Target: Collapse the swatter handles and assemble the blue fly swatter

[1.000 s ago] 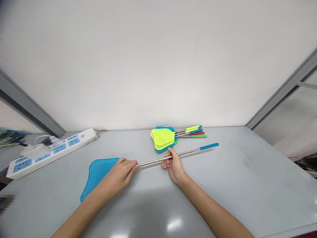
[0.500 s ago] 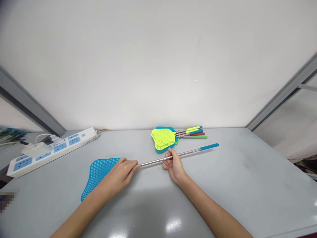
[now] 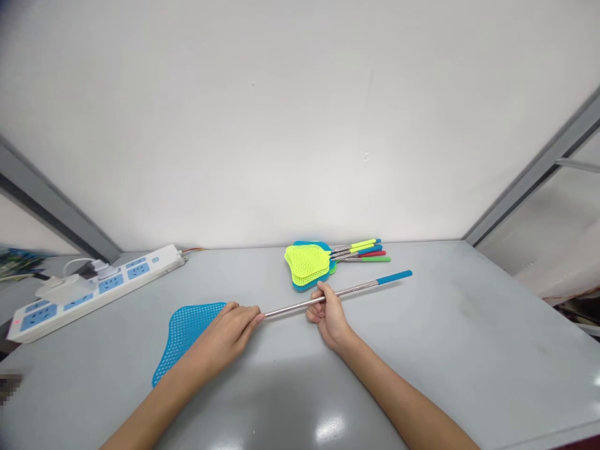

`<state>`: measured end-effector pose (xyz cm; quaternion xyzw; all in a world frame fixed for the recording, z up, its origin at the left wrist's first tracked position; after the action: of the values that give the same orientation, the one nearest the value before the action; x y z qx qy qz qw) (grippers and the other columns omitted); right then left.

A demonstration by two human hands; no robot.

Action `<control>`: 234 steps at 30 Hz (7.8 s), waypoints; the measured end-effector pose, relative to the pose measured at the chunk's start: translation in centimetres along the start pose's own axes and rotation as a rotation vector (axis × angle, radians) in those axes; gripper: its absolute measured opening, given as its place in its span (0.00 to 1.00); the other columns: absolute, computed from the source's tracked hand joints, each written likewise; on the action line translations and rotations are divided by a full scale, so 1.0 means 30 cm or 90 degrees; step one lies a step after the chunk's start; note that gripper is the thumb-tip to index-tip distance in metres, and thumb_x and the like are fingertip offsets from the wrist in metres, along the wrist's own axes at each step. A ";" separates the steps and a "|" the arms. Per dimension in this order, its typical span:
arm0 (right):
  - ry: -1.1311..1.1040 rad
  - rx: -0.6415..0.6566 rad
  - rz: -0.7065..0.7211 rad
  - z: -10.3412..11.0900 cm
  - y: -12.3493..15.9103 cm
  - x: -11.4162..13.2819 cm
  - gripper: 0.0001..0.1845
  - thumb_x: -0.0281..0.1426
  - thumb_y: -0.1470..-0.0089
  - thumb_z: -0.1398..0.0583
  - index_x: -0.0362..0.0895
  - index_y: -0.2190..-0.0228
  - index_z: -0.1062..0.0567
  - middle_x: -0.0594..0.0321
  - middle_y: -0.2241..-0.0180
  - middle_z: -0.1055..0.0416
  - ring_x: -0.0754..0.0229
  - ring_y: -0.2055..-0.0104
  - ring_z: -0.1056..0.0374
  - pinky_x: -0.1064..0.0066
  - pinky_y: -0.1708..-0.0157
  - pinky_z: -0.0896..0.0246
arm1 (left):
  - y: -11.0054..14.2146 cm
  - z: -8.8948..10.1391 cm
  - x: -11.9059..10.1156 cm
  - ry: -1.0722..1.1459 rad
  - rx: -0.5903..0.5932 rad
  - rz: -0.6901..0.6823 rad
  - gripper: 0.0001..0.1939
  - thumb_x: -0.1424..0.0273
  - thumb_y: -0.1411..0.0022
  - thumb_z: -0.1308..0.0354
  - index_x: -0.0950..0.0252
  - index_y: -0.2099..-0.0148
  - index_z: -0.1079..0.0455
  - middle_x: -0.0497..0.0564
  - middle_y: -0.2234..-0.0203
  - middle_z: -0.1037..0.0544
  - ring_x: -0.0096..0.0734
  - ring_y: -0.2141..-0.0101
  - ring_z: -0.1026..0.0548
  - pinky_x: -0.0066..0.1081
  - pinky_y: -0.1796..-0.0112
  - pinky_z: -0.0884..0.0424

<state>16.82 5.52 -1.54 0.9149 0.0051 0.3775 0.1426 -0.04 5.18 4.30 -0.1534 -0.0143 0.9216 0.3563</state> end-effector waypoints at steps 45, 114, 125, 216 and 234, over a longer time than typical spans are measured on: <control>0.045 0.012 0.038 -0.003 -0.006 0.003 0.16 0.36 0.52 0.48 0.40 0.69 0.25 0.55 0.61 0.31 0.56 0.61 0.35 0.66 0.61 0.43 | -0.005 0.012 0.006 -0.029 -0.014 -0.003 0.18 0.67 0.38 0.67 0.64 0.75 0.43 0.46 0.80 0.33 0.27 0.77 0.39 0.31 0.68 0.45; 0.148 0.110 0.135 -0.041 0.002 0.028 0.18 0.36 0.54 0.50 0.43 0.89 0.34 0.64 0.88 0.37 0.64 0.84 0.43 0.71 0.81 0.50 | -0.004 0.032 -0.005 -0.113 -0.032 -0.052 0.17 0.68 0.37 0.69 0.64 0.75 0.45 0.46 0.81 0.33 0.27 0.79 0.39 0.31 0.69 0.46; 0.177 0.174 0.009 -0.041 0.018 -0.012 0.22 0.39 0.54 0.54 0.45 0.93 0.48 0.69 0.94 0.54 0.68 0.91 0.58 0.74 0.87 0.65 | -0.003 0.026 -0.002 -0.155 0.005 -0.041 0.16 0.70 0.38 0.68 0.63 0.75 0.45 0.47 0.82 0.32 0.28 0.81 0.37 0.31 0.70 0.47; 0.262 0.184 -0.079 -0.051 0.080 -0.041 0.21 0.34 0.50 0.47 0.42 0.90 0.43 0.69 0.88 0.51 0.66 0.83 0.47 0.71 0.78 0.54 | 0.014 0.033 -0.030 -0.095 -0.046 0.006 0.17 0.62 0.39 0.64 0.65 0.71 0.41 0.48 0.76 0.33 0.28 0.73 0.38 0.31 0.67 0.46; 0.278 0.175 -0.052 -0.060 0.082 -0.037 0.23 0.36 0.50 0.47 0.42 0.92 0.39 0.67 0.90 0.49 0.65 0.83 0.46 0.70 0.78 0.51 | 0.000 0.018 -0.029 -0.084 -0.005 -0.017 0.19 0.63 0.38 0.67 0.65 0.74 0.43 0.46 0.81 0.33 0.25 0.79 0.37 0.29 0.71 0.48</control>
<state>14.55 3.50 -0.45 0.8215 0.1241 0.5558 0.0274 0.40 4.66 5.06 -0.0933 -0.0430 0.9248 0.3662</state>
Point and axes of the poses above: each hand's wrist, its own y-axis away from the middle knuckle, its own z-axis out of the back of the hand, x = y × z, the point moved 5 cm from there along -y, towards the middle knuckle
